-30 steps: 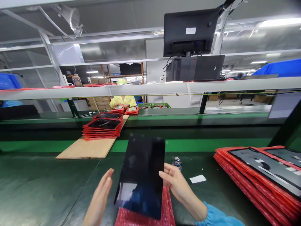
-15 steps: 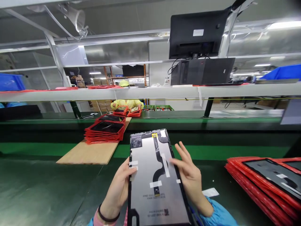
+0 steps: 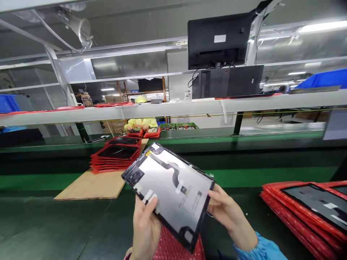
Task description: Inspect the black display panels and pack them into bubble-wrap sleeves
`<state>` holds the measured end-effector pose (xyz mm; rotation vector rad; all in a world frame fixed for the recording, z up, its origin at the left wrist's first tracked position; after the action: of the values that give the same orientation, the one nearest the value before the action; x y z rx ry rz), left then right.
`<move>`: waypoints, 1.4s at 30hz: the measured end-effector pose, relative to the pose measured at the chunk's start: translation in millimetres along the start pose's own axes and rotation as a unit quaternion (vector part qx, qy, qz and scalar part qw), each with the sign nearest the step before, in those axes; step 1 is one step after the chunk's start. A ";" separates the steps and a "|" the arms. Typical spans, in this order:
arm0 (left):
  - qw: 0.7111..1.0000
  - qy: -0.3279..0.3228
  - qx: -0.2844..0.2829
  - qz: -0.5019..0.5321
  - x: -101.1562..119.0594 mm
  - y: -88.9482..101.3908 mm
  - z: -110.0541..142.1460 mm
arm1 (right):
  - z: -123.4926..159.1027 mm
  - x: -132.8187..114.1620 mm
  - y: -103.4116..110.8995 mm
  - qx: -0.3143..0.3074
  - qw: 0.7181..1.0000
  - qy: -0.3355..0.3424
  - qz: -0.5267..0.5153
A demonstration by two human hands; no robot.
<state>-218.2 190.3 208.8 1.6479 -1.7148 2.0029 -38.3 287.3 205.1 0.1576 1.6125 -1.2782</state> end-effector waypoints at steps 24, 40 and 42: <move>0.898 0.355 -0.258 0.005 -44.3 -12.2 31.4 | 7.2 -53.6 34.9 -0.018 0.977 -0.004 0.210; 0.895 0.304 -0.309 -0.109 -50.1 -35.2 55.1 | -2.3 -35.7 30.8 -0.020 0.989 -0.038 0.143; 0.928 0.249 -0.257 -0.108 -33.8 -29.4 40.9 | -4.9 -34.9 26.6 -0.027 0.992 -0.033 0.116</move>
<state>-158.4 191.1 198.5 0.9987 -1.5882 1.5110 -8.3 318.5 213.8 0.2596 1.5232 -1.0496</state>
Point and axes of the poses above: each hand's wrist, its own z-axis away from the middle knuckle, its own y-axis out of the back of the hand, x = y × z, the point moved 10 cm from there along -z, towards the middle knuckle, and after that the axes turned 9 degrees about -y, right-handed, at the moved point
